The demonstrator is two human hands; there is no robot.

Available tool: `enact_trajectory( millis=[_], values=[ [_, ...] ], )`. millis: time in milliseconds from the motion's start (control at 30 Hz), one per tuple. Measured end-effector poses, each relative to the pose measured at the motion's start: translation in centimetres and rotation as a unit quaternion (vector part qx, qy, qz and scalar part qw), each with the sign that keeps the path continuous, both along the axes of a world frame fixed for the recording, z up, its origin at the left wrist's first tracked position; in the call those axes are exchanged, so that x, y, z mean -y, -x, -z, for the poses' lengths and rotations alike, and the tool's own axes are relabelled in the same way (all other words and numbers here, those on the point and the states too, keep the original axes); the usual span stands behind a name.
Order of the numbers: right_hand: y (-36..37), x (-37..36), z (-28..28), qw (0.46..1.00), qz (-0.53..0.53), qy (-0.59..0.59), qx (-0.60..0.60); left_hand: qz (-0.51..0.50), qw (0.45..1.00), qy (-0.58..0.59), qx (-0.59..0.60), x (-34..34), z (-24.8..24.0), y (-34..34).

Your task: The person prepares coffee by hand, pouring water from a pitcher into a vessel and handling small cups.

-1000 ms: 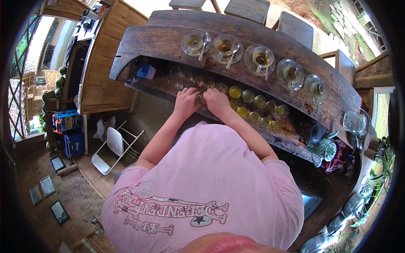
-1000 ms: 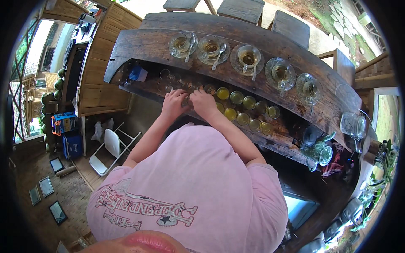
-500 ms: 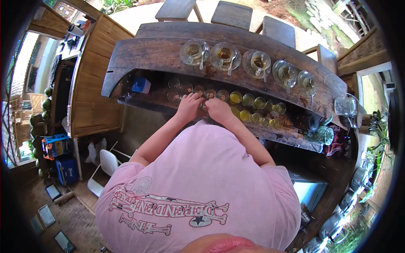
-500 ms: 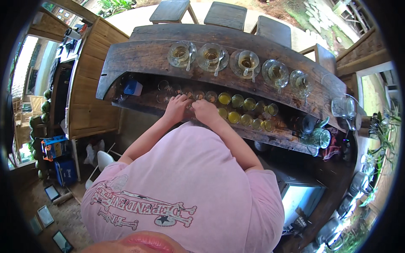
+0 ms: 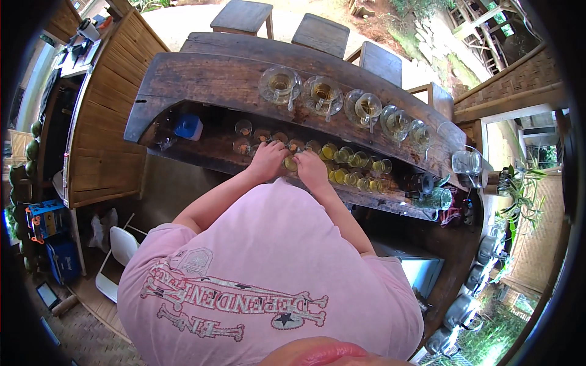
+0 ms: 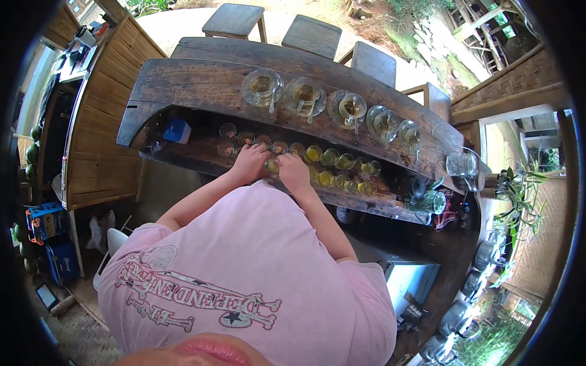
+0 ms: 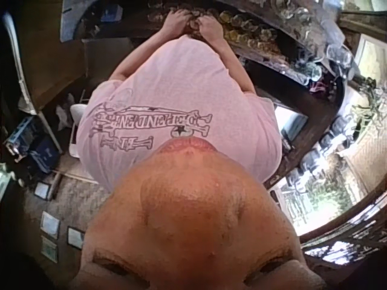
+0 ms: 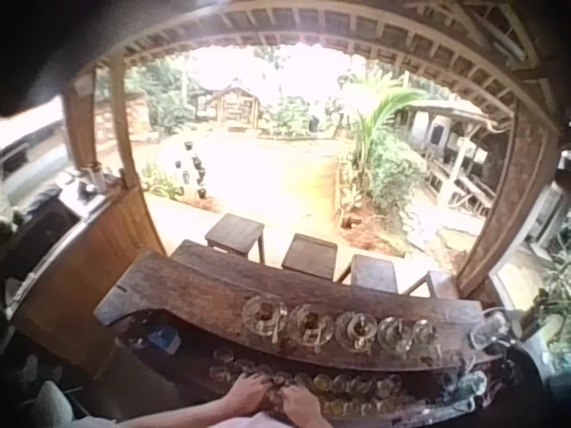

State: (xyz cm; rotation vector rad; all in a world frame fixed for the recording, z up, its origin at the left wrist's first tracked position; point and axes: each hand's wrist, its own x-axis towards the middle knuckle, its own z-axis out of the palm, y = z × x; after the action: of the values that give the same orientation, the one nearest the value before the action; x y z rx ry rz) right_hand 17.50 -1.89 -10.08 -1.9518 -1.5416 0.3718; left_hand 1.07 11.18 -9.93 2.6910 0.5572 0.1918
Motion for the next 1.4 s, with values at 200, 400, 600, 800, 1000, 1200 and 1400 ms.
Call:
enact_trajectory(
  millis=[200,400,600,800,1000,1200,1400],
  values=[
    [-0.1,0.2,-0.2,0.997,-0.03,0.063,0.009,-0.002,1.0,-0.002,-0.003,0.1,0.5,-0.3],
    [-0.1,-0.2,0.6,0.996,-0.066,0.052,-0.003,-0.012,1.0,-0.001,0.006,0.4,0.3,-0.4],
    [-1.0,-0.4,0.4,0.999,-0.041,0.033,0.011,-0.019,1.0,0.005,0.015,0.6,0.6,-0.3],
    [-1.2,0.0,0.1,0.997,-0.053,0.048,-0.001,-0.03,0.999,0.023,0.002,0.9,0.1,-0.2],
    [-0.8,-0.1,1.0,0.995,-0.095,0.043,-0.006,-0.034,0.999,0.033,0.023,0.9,0.3,0.0],
    [-1.4,-0.2,0.2,0.998,-0.059,0.01,-0.013,-0.04,0.999,0.016,-0.007,0.8,-0.1,-0.3],
    [-1.4,0.0,-0.5,0.997,-0.061,0.039,0.002,-0.043,0.998,0.047,0.003,0.9,0.3,0.0]
  ],
)
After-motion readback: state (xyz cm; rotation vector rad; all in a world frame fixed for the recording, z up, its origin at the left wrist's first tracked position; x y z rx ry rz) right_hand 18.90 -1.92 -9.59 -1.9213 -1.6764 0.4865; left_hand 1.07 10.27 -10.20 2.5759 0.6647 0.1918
